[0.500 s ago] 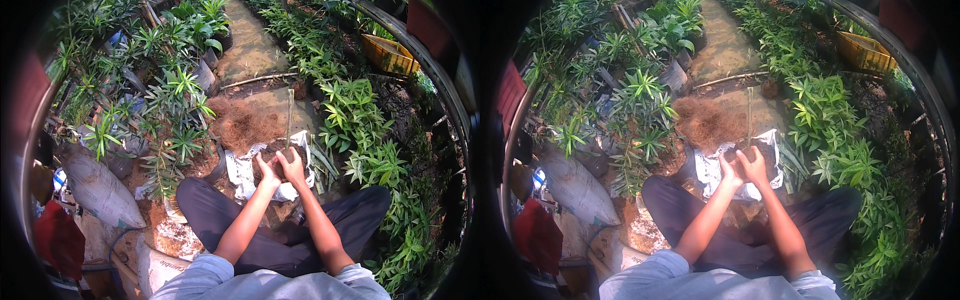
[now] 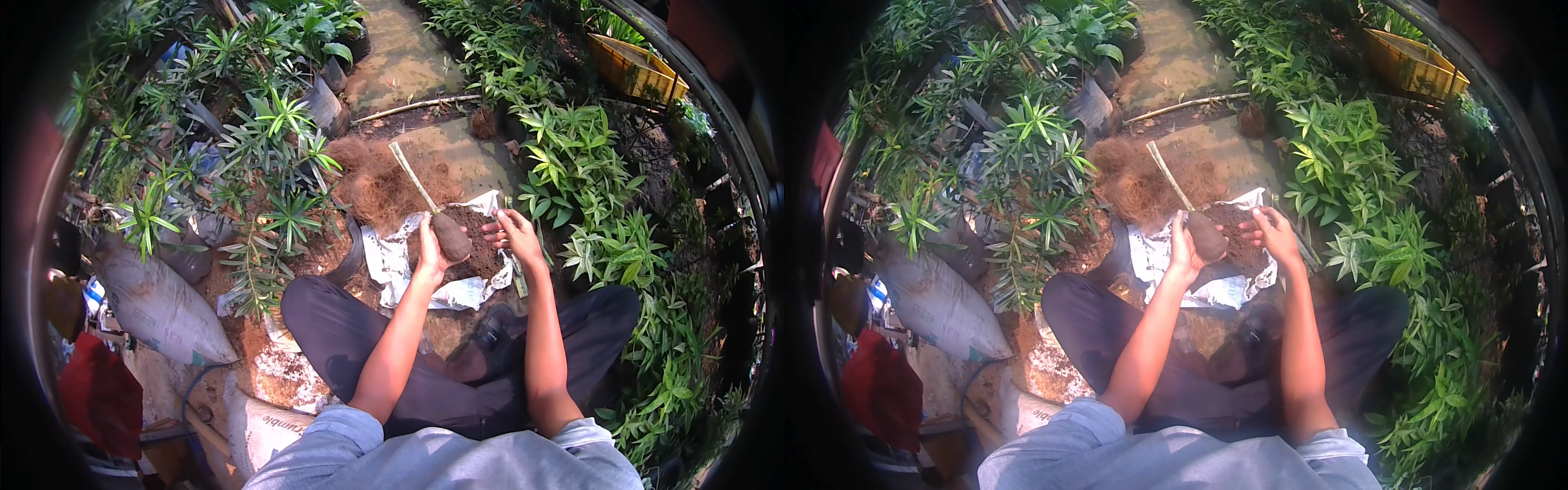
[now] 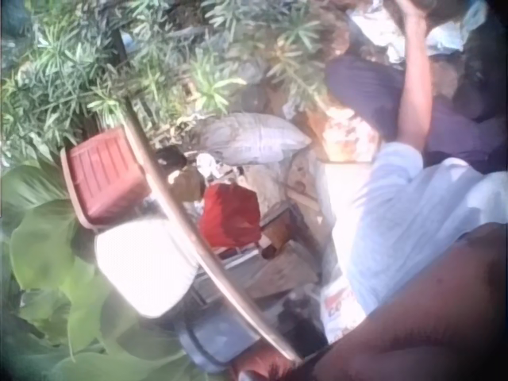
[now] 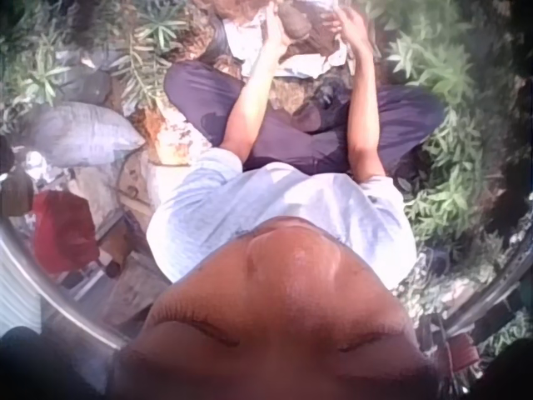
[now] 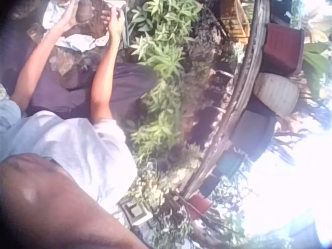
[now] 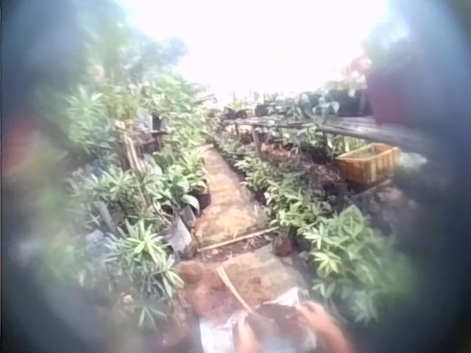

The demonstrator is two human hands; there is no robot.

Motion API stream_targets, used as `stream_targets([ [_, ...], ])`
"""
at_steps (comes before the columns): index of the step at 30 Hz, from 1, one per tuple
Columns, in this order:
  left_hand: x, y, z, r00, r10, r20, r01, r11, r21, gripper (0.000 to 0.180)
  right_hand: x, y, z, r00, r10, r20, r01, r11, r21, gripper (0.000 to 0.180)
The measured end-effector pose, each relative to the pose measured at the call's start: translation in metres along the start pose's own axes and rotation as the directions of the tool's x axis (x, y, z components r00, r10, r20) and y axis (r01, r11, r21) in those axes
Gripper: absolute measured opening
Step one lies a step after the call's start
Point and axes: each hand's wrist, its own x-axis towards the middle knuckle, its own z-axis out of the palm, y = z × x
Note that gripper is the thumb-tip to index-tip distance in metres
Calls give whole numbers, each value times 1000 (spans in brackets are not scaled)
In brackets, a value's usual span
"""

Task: The person sits on the ground and packs soil around a plant root ball by hand. They repeatedly scoop soil from a nearby pile and press it into the root mass to form a compact ball.

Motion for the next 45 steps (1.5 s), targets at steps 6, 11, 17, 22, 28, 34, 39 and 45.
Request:
stream_targets([
  [6,-2,29,-10,994,109,-24,-111,987,-117,72,25,67,-33,992,42,-119,-39,999,28,37],
  [11,-9,35,-10,988,131,-81,-145,969,-199,70,33,120,-21,991,-9,-134,-52,895,-442,63],
  [17,-11,38,-15,982,151,-113,-178,943,-280,66,17,138,19,997,-61,39,62,434,-899,82],
  [22,-11,39,-14,979,175,-104,-199,932,-304,63,20,158,33,997,-82,15,34,242,-970,96],
  [28,-12,39,-12,973,189,-133,-223,923,-313,61,34,181,33,985,-158,64,77,76,-994,111],
  [34,-16,40,-11,971,205,-125,-235,916,-325,58,51,172,30,993,-50,103,103,3,-995,128],
  [39,-19,42,-5,969,205,-140,-241,912,-331,53,59,168,26,943,-265,200,163,-153,-975,90],
  [45,-17,42,-9,968,209,-142,-246,909,-337,52,63,162,33,943,-257,213,194,-97,-976,57],
])
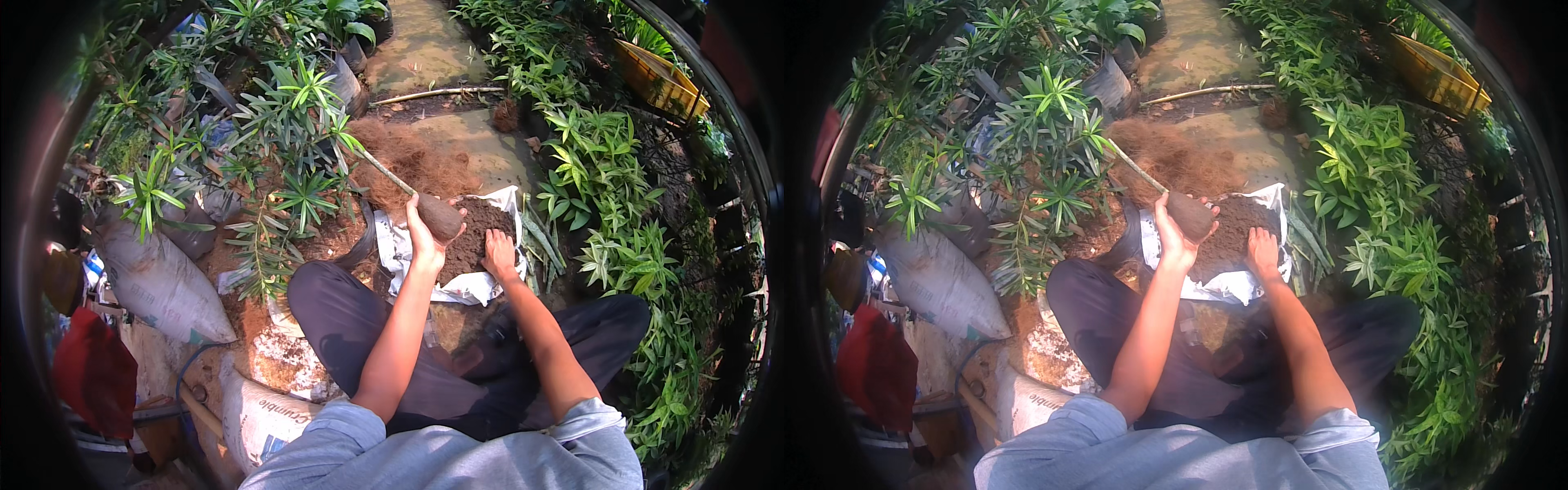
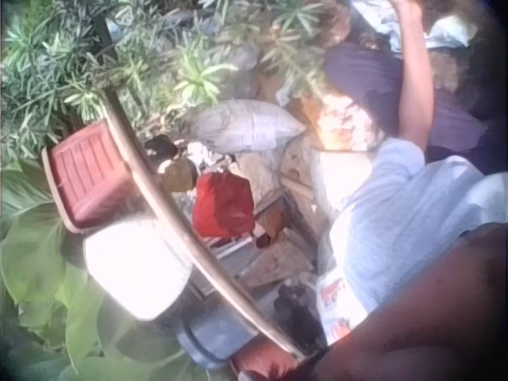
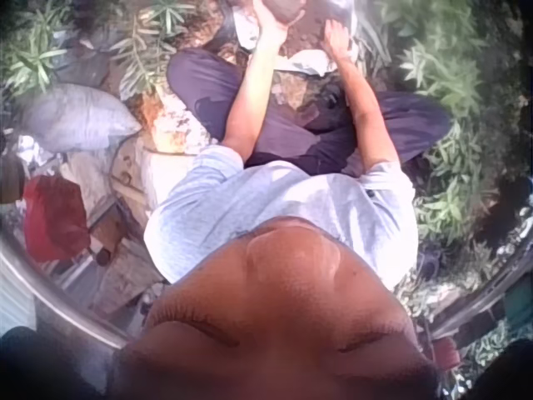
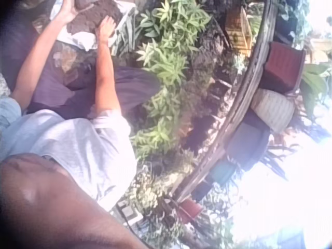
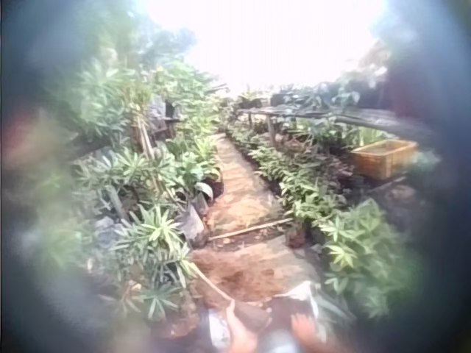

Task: The person sits on the ground and packs soil around a plant root ball by hand. They repeatedly scoop soil from a nearby pile and press it into the root mass to form a compact ball.

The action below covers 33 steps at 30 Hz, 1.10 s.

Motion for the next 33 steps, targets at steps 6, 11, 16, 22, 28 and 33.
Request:
stream_targets([
  [6,2,0,-3,1000,6,-11,-5,1000,3,52,9,-1,7,997,-38,-75,39,999,19,22],
  [11,2,-3,1,999,-11,-36,12,1000,27,54,25,18,8,995,24,97,-44,978,204,33],
  [16,4,-5,4,999,-16,-45,17,1000,15,53,37,49,-18,997,60,47,-76,844,530,51],
  [22,5,-6,-1,999,-5,-42,6,1000,29,53,29,52,-73,939,103,327,-326,565,758,69],
  [28,6,-10,0,999,-9,-33,10,1000,30,52,13,55,-92,856,11,517,-483,-340,807,42],
  [33,7,-16,0,998,-26,-51,28,999,43,51,6,48,-103,879,4,477,-427,-443,788,40],
])
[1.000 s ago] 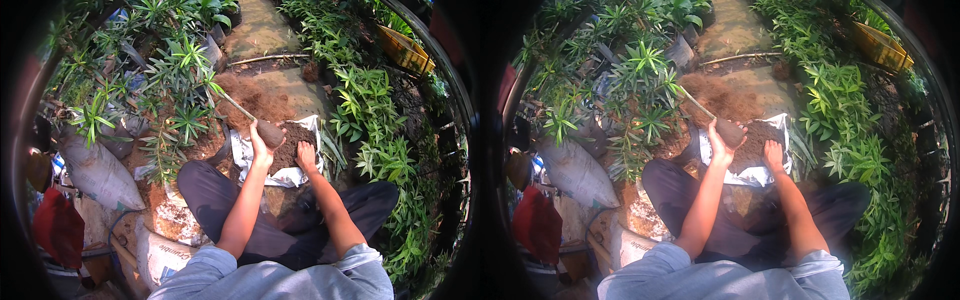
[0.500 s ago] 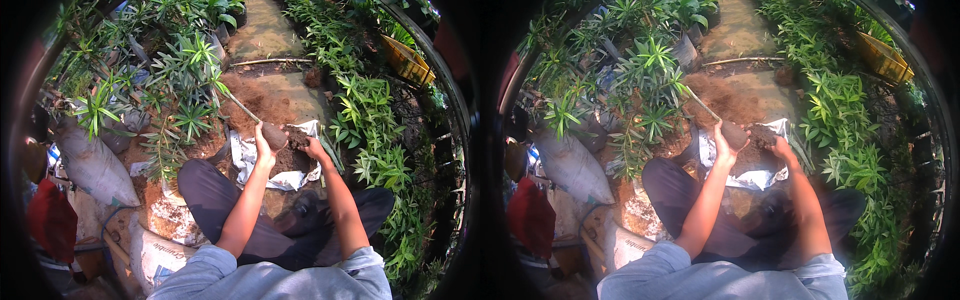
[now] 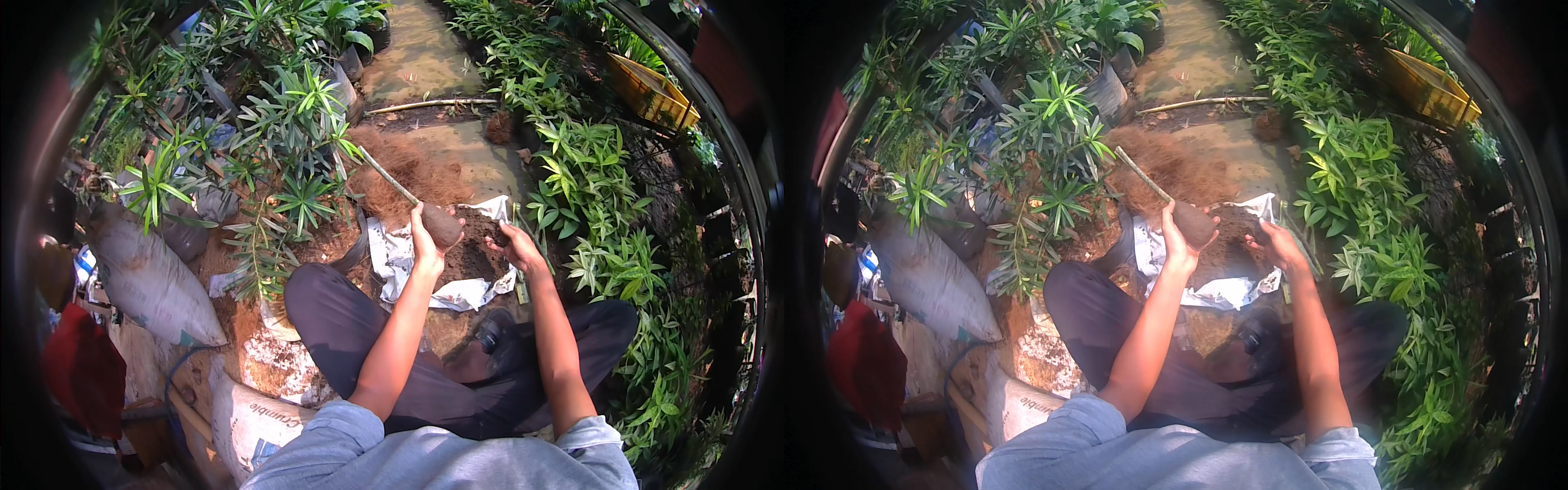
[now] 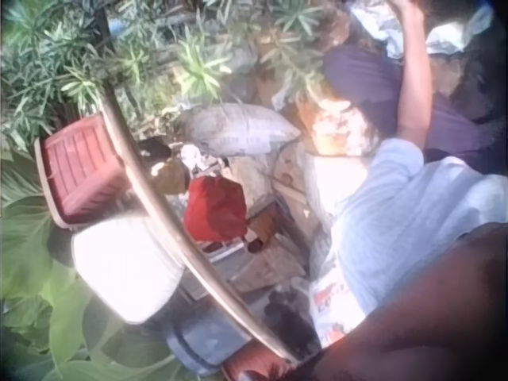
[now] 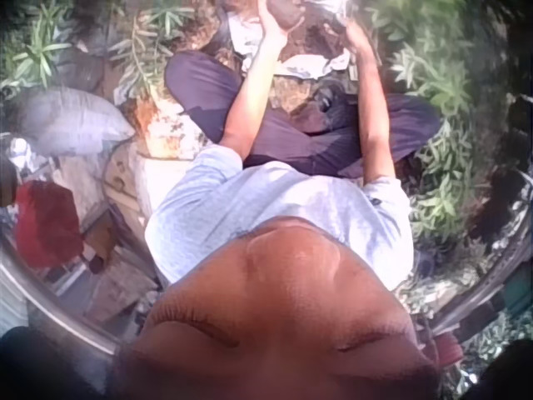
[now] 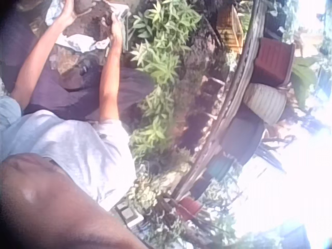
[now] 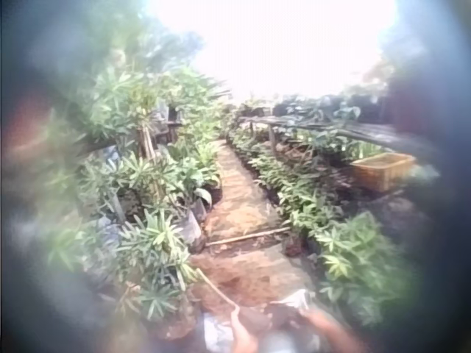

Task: The person sits on the ground and packs soil around a plant root ball by hand. They repeatedly scoop soil from a nearby pile and press it into the root mass to form a compact ball.

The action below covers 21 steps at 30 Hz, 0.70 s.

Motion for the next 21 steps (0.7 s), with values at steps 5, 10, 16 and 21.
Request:
stream_targets([
  [5,-2,-4,2,1000,-16,4,16,999,44,51,-4,15,7,991,-25,-130,24,1000,-11,40],
  [10,-1,-10,4,1000,-18,12,18,998,59,52,6,24,4,985,-83,-154,60,987,-150,40],
  [16,3,-14,-2,1000,-30,1,30,997,76,53,-18,0,35,994,6,-113,-7,1000,-9,55],
  [21,3,-20,3,999,-39,16,37,995,91,55,-12,3,32,999,13,-37,-8,992,130,38],
])
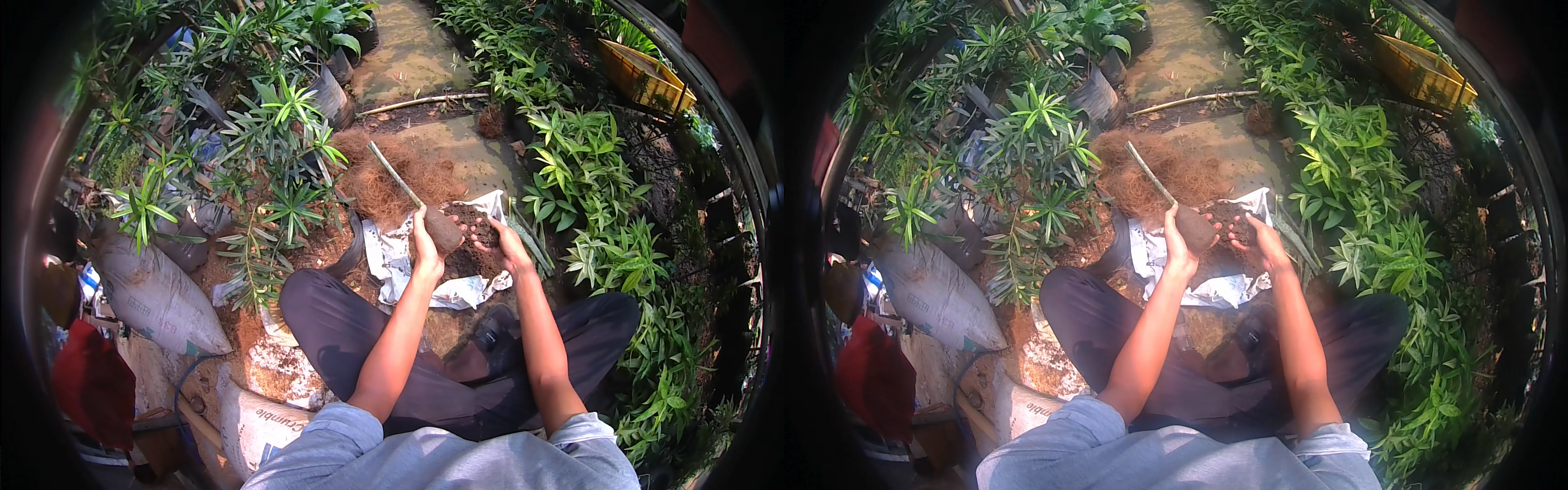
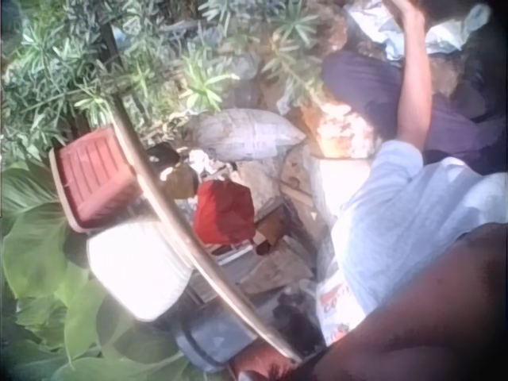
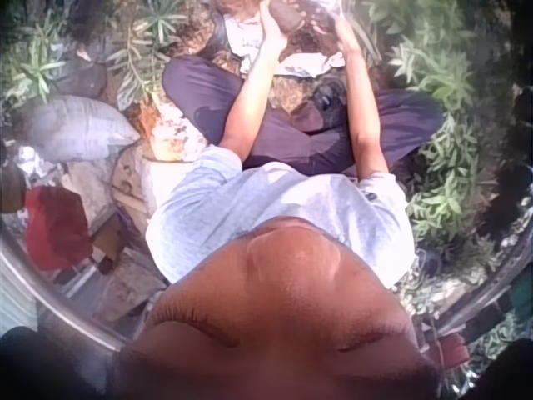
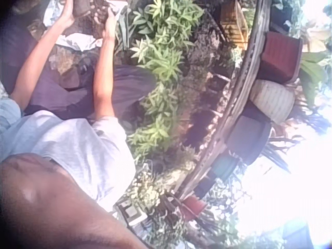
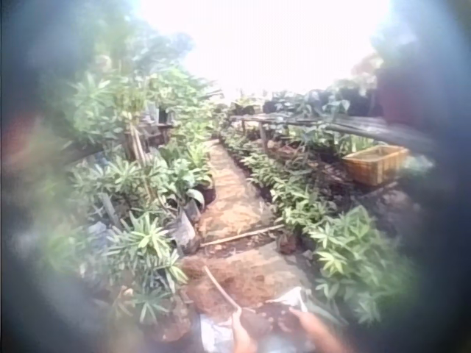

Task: The person sits on the ground and packs soil around a plant root ball by hand. They repeatedly scoop soil from a nearby pile and press it into the root mass to form a compact ball.

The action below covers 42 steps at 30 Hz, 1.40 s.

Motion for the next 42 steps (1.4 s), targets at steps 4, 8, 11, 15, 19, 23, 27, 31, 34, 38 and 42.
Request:
stream_targets([
  [4,0,-2,-1,1000,7,-4,-7,1000,4,56,-5,-4,9,999,-15,29,13,998,64,30],
  [8,-1,-3,3,1000,-10,-15,11,1000,13,57,12,8,-14,994,-91,55,89,995,47,37],
  [11,-1,-4,-1,1000,-5,-11,6,999,32,58,13,10,-7,989,-121,-83,117,992,-45,30],
  [15,-2,-5,0,998,-43,38,43,999,-19,58,10,11,-2,966,-168,-196,125,969,-214,60],
  [19,1,-9,-7,995,-83,60,90,988,-123,59,-2,3,13,985,-104,-136,108,994,28,59],
  [23,3,-15,-5,995,-102,23,104,985,-141,59,9,9,-3,988,-64,-141,85,986,146,38],
  [27,0,-12,-2,996,-88,32,92,985,-144,58,13,14,-6,993,-77,-87,85,992,98,34],
  [31,-3,-11,0,998,-54,43,58,992,-110,58,13,14,-2,985,-28,-169,45,995,93,38],
  [34,-4,-10,1,998,-45,43,49,994,-95,58,8,13,-1,992,-23,-123,40,990,136,48],
  [38,-6,-11,5,997,-52,59,56,996,-76,59,7,9,-3,995,-9,-95,22,991,133,51],
  [42,-4,-14,2,995,-38,96,49,992,-119,66,8,6,14,996,-33,-85,54,966,251,43],
])
